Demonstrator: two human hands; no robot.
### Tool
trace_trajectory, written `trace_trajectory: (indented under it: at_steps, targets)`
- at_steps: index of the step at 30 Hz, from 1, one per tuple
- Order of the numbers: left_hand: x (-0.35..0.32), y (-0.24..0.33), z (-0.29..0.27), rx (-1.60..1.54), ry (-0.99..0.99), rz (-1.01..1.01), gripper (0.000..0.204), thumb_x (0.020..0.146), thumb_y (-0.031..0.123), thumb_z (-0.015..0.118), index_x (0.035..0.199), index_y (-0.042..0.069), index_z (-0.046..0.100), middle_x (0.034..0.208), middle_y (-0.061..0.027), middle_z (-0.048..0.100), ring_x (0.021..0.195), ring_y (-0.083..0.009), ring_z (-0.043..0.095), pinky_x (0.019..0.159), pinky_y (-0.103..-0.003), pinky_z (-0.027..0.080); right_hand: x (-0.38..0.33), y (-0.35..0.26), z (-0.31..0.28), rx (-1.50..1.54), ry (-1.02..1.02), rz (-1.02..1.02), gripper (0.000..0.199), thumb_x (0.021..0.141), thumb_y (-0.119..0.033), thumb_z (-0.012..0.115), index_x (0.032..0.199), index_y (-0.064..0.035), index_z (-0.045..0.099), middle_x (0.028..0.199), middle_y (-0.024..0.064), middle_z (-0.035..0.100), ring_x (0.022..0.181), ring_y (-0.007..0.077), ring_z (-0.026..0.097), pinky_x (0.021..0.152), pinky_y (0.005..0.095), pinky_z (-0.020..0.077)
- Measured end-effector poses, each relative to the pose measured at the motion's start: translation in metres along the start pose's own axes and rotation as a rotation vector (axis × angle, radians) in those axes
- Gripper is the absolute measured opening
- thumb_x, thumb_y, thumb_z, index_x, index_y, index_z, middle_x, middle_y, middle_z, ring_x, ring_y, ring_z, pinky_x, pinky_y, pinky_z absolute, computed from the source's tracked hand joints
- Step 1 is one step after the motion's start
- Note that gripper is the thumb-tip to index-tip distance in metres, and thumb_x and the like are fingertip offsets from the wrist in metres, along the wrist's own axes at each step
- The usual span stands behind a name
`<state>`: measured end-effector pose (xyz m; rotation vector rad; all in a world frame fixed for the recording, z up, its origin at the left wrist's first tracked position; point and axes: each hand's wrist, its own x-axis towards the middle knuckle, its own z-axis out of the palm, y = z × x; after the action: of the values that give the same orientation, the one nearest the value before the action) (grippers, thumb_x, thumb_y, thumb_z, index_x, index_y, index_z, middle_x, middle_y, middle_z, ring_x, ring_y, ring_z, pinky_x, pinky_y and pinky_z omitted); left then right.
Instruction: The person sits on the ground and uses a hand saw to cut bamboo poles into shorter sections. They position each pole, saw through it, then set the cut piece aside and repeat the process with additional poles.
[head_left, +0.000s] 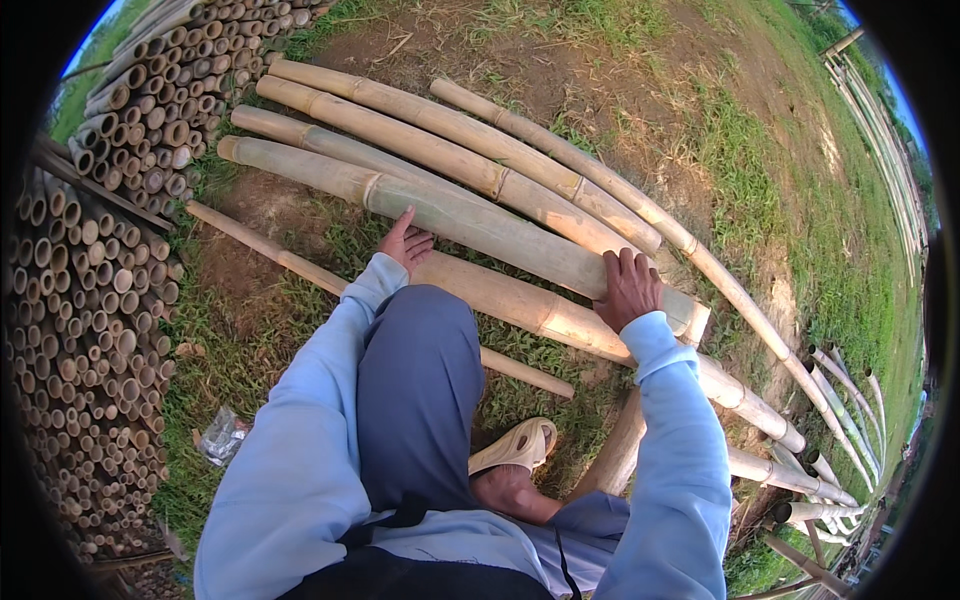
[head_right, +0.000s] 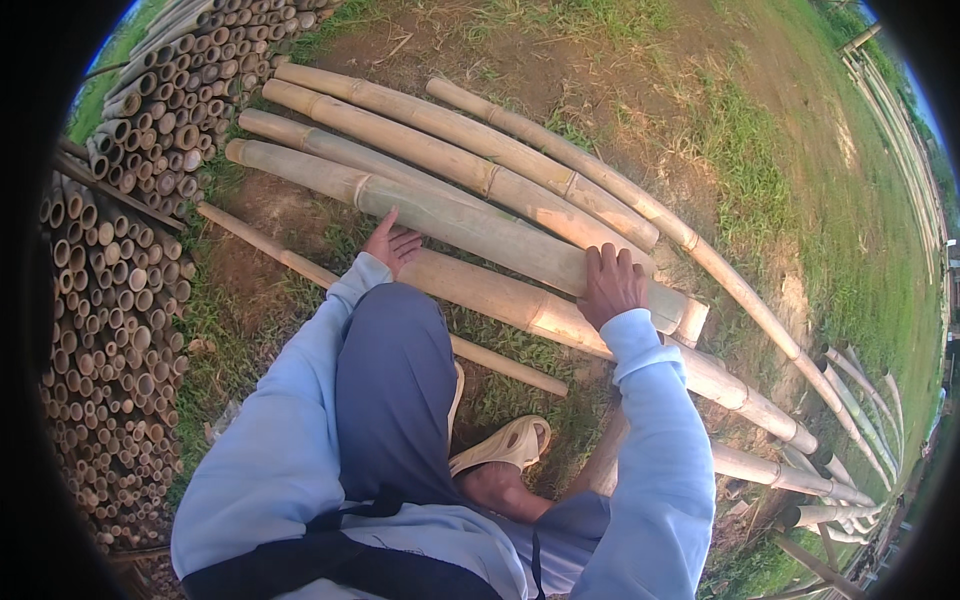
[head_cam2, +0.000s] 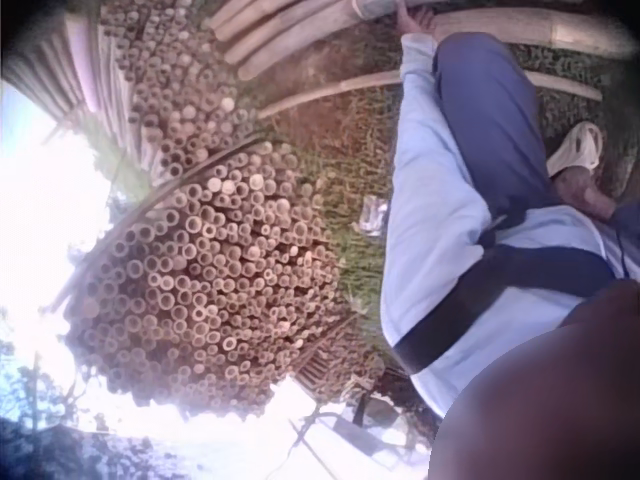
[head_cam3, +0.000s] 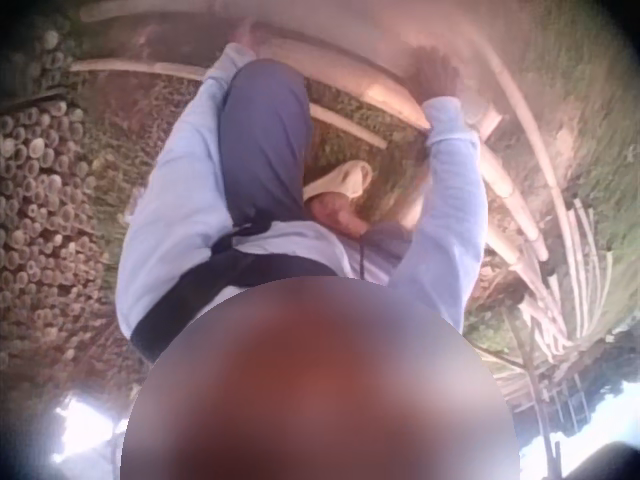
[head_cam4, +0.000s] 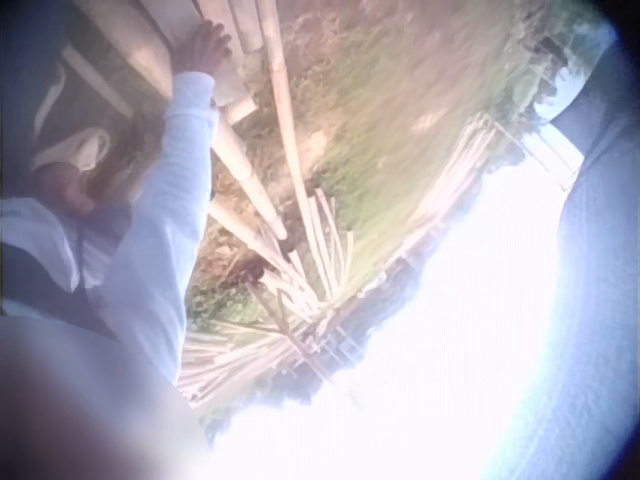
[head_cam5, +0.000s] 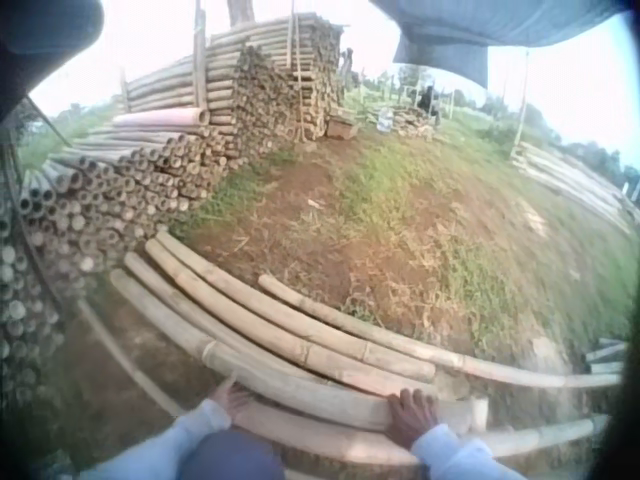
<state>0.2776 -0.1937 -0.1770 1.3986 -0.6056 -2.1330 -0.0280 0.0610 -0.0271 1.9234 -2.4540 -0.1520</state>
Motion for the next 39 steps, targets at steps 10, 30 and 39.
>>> trace_trajectory:
  at_steps: [10, 30, 39]
  targets:
    - [0.003, 0.022, 0.062, -0.092, -0.214, 0.238, 0.082, 0.081, 0.047, 0.080, 0.145, 0.008, 0.047, 0.131, -0.0147, 0.057, 0.124, -0.0298, 0.053, 0.112, -0.045, 0.041, -0.022, 0.026, -0.008, 0.041, 0.173, 0.079, 0.070, 0.067, -0.023, 0.086, 0.128, -0.0093, 0.054, 0.109, 0.0108, 0.054, 0.102, 0.0324, 0.059, 0.088, 0.0450, 0.0552]
    - [-0.089, 0.058, 0.304, 1.517, -0.678, 0.638, 0.031, 0.095, 0.025, 0.069, 0.107, -0.003, 0.072, 0.092, -0.0181, 0.075, 0.088, -0.0203, 0.073, 0.071, -0.034, 0.058, -0.308, 0.020, -0.015, 0.482, 0.053, 0.632, 0.055, 0.086, -0.027, 0.076, 0.136, -0.0098, 0.060, 0.118, 0.0140, 0.067, 0.097, 0.0365, 0.070, 0.083, 0.0458, 0.0586]
    - [-0.183, -0.182, 0.420, 2.047, -1.100, 1.072, 0.047, 0.089, 0.044, 0.073, 0.119, 0.009, 0.070, 0.114, -0.0189, 0.071, 0.108, -0.0359, 0.067, 0.098, -0.046, 0.052, -0.472, -0.046, -0.028, 0.380, 0.385, 1.126, 0.058, 0.083, -0.021, 0.079, 0.136, -0.0082, 0.060, 0.125, 0.0145, 0.066, 0.119, 0.0354, 0.062, 0.110, 0.0495, 0.0440]
